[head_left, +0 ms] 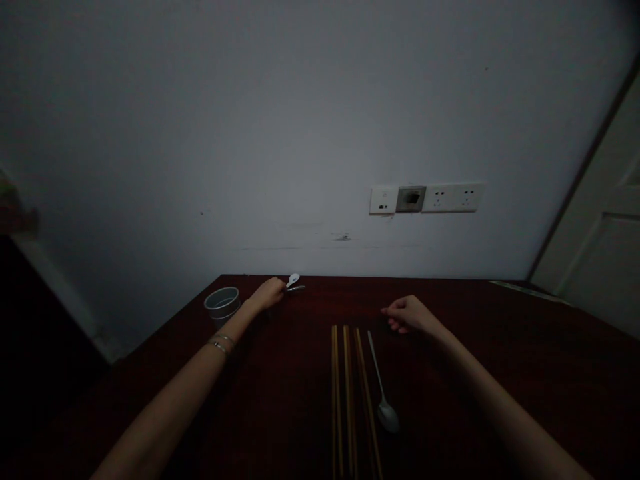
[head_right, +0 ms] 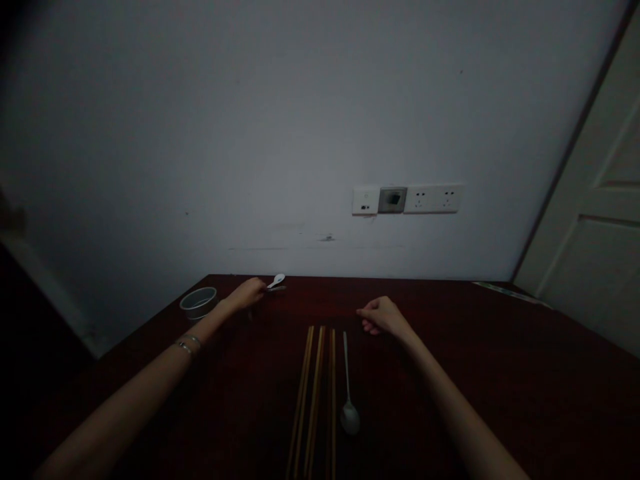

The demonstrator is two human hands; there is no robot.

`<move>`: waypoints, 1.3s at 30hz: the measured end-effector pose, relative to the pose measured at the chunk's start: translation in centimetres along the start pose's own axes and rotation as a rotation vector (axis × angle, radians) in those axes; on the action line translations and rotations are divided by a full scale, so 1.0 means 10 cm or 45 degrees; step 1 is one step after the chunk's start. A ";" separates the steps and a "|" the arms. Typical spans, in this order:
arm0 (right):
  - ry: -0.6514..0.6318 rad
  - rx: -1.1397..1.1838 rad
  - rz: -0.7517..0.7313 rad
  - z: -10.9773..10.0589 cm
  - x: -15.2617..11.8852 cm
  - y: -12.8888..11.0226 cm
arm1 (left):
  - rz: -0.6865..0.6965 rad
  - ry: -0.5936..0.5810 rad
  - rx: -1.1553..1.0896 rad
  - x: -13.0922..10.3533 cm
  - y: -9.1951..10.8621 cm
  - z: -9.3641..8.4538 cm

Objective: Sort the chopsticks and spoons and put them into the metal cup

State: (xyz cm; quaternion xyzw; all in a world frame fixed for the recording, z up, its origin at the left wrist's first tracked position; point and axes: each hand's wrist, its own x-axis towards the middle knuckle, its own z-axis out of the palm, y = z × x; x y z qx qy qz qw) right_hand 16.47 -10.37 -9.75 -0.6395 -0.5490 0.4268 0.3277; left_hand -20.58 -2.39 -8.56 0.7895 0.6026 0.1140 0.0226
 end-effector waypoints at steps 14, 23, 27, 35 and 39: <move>0.068 0.215 -0.551 0.02 -0.51 -0.61 | 0.040 0.009 -1.380 -0.29 1.56 -0.50; 0.178 0.348 -0.629 -0.09 -0.63 -0.74 | 0.119 -0.104 -1.508 -0.57 2.05 -0.27; 0.162 0.341 -0.587 -0.10 -0.59 -0.72 | 0.114 -0.129 -1.456 -0.61 2.12 -0.21; 0.134 0.324 -0.563 -0.13 -0.53 -0.67 | 0.218 -0.159 -1.468 -0.65 2.18 -0.07; 0.129 0.325 -0.460 -0.21 -0.51 -0.63 | 0.288 -0.131 -1.457 -0.67 2.17 -0.05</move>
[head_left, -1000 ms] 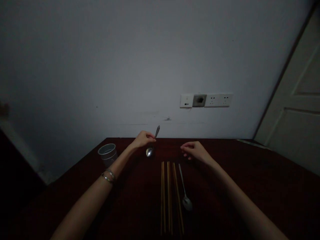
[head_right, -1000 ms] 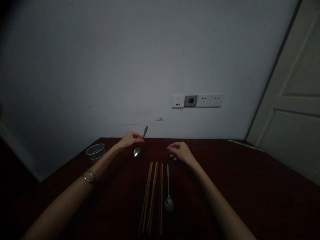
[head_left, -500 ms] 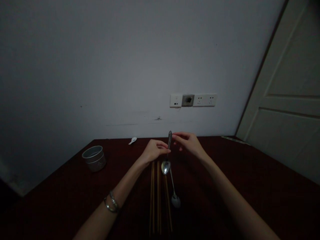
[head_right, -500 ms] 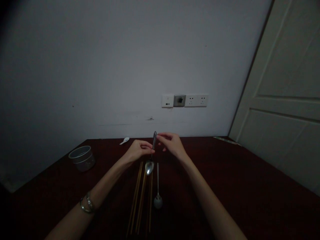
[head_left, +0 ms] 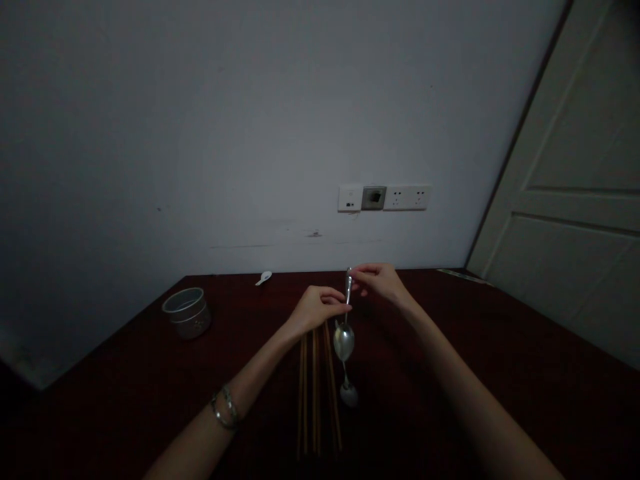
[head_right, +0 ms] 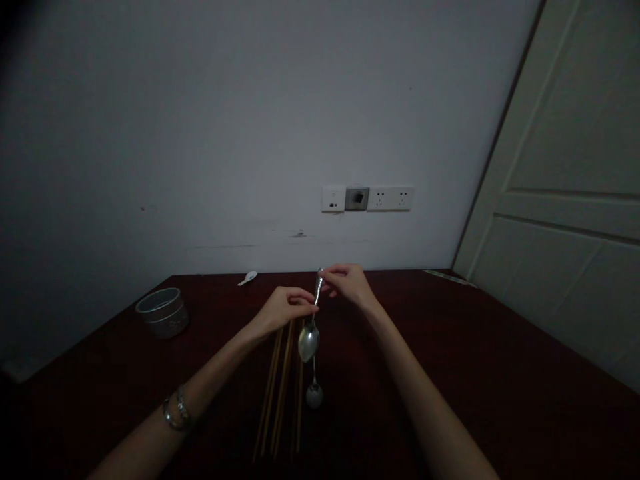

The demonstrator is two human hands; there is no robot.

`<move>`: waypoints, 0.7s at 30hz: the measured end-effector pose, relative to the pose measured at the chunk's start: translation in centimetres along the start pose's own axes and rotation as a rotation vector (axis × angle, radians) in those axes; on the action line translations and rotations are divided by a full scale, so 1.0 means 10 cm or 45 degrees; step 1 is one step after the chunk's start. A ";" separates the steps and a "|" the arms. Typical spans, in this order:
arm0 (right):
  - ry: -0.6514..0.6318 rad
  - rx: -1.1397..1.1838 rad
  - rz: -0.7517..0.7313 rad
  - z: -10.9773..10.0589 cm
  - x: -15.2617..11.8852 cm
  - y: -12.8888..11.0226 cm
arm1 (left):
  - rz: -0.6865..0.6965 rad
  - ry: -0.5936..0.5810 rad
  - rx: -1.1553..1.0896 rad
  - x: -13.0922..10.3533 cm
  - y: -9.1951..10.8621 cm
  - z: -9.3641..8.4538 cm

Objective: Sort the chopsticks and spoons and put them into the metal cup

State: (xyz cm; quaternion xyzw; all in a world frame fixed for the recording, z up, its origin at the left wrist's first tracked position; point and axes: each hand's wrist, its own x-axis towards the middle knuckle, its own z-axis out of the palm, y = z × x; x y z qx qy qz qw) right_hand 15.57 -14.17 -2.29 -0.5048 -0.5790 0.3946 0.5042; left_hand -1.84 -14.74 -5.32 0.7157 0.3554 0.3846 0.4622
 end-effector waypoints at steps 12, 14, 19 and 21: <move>-0.334 -0.061 0.451 -0.18 0.07 0.58 | -0.159 0.409 -0.013 0.22 -0.60 -0.66; -0.375 -0.088 0.477 -0.15 0.08 0.65 | -0.200 0.456 -0.022 0.23 -0.73 -0.76; -0.431 -0.113 0.531 -0.11 0.08 0.78 | -0.301 0.548 -0.115 0.24 -1.01 -0.94; -0.451 -0.113 0.557 -0.10 0.08 0.82 | -0.368 0.587 -0.232 0.24 -1.08 -0.98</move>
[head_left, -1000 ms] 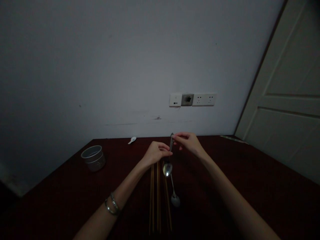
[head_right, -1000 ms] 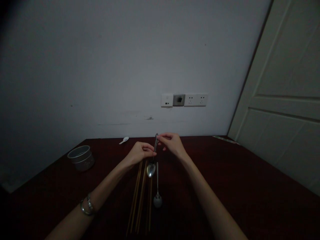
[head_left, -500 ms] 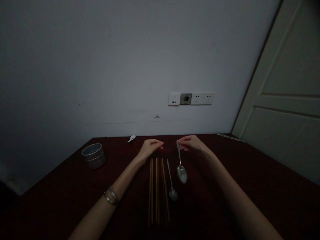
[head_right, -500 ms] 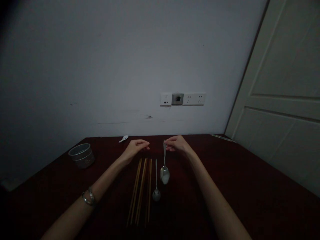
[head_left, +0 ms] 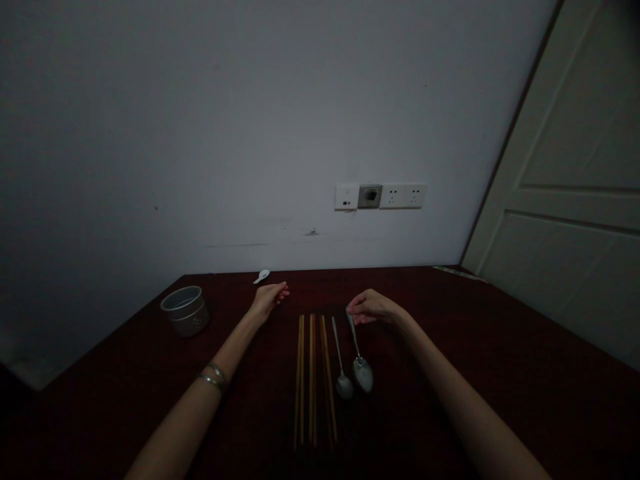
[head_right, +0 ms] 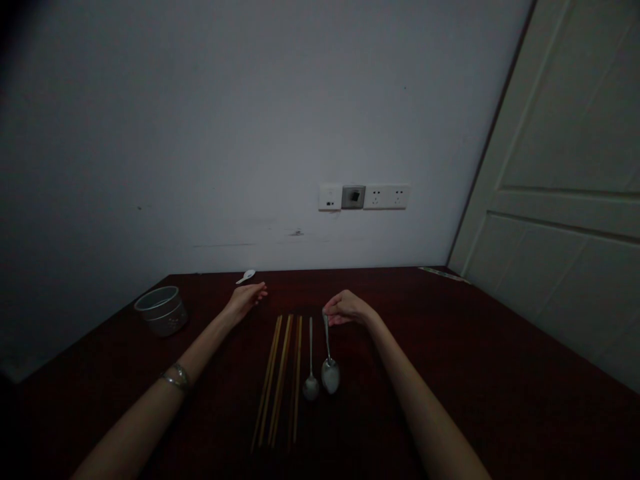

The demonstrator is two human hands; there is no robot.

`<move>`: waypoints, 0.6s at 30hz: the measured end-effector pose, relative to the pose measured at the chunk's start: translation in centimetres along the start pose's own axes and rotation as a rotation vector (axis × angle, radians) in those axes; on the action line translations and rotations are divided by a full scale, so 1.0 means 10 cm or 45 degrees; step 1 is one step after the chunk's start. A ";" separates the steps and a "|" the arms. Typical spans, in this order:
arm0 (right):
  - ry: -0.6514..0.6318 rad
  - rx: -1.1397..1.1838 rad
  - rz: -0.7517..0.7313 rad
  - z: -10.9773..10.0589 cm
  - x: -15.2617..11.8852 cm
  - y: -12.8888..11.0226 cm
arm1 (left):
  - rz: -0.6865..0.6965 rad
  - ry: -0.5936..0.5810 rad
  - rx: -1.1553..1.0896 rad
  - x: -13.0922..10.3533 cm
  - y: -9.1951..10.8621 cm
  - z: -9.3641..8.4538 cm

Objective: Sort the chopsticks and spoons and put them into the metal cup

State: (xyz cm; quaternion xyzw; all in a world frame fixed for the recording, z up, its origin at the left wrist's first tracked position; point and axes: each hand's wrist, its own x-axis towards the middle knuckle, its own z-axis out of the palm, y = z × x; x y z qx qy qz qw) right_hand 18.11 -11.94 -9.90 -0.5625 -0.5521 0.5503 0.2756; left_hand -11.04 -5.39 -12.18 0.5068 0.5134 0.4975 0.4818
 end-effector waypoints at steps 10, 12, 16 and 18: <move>-0.039 -0.017 0.083 0.02 0.16 0.16 | -0.245 0.098 -0.291 0.00 -0.04 -0.06; -0.034 -0.012 0.085 0.03 0.19 0.18 | -0.252 0.104 -0.299 0.00 -0.05 -0.06; 0.028 -0.028 0.078 0.04 0.21 0.21 | -0.267 0.097 -0.308 0.00 -0.07 -0.08; 0.059 -0.053 0.075 0.06 0.20 0.20 | -0.276 0.097 -0.307 0.01 -0.09 -0.09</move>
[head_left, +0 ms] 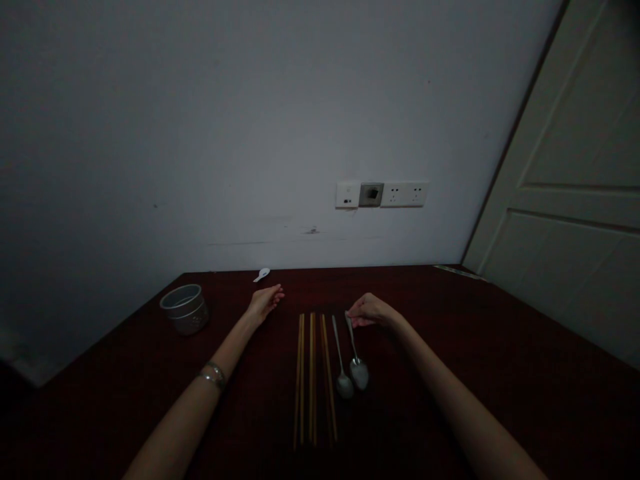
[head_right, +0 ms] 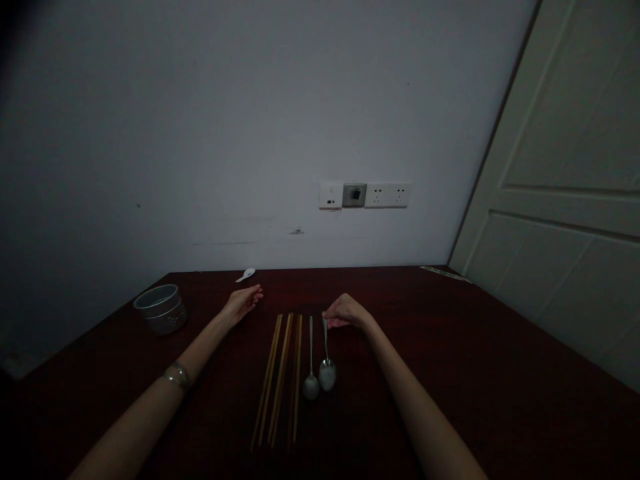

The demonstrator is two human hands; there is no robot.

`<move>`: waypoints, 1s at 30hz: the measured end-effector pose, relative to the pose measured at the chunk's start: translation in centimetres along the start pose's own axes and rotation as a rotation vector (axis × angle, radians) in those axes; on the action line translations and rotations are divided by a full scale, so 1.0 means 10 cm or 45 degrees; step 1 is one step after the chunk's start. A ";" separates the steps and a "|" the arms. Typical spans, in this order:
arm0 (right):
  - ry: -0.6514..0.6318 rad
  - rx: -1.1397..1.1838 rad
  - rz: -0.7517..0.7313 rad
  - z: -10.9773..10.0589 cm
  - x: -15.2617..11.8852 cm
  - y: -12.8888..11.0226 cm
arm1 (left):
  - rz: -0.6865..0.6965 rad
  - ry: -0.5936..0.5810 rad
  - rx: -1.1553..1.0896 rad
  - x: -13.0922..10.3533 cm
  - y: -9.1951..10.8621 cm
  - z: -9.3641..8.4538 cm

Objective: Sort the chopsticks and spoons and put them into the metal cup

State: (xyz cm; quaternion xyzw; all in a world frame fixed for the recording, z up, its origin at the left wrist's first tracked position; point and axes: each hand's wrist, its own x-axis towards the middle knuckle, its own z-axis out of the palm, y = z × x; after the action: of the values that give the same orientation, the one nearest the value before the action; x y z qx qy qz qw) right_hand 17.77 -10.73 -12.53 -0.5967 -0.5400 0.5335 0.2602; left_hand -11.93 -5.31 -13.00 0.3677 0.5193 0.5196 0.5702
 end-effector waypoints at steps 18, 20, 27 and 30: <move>0.136 -0.339 0.178 0.16 -0.09 -0.17 | -0.004 -0.006 -0.024 0.03 -0.05 -0.04; 0.139 -0.370 0.178 0.17 -0.10 -0.18 | -0.010 -0.001 -0.026 0.03 -0.05 -0.04; 0.154 -0.466 0.206 0.17 -0.06 -0.16 | -0.013 -0.006 -0.033 0.04 -0.07 -0.03; 0.130 -0.475 0.209 0.17 -0.04 -0.14 | -0.012 -0.005 -0.028 0.02 -0.06 -0.03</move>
State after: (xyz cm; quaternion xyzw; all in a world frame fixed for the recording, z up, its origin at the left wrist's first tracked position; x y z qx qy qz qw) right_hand 15.75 -11.13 -11.62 -0.7027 -0.5652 0.4128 0.1278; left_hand -12.14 -5.24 -13.65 0.3601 0.5142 0.5217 0.5778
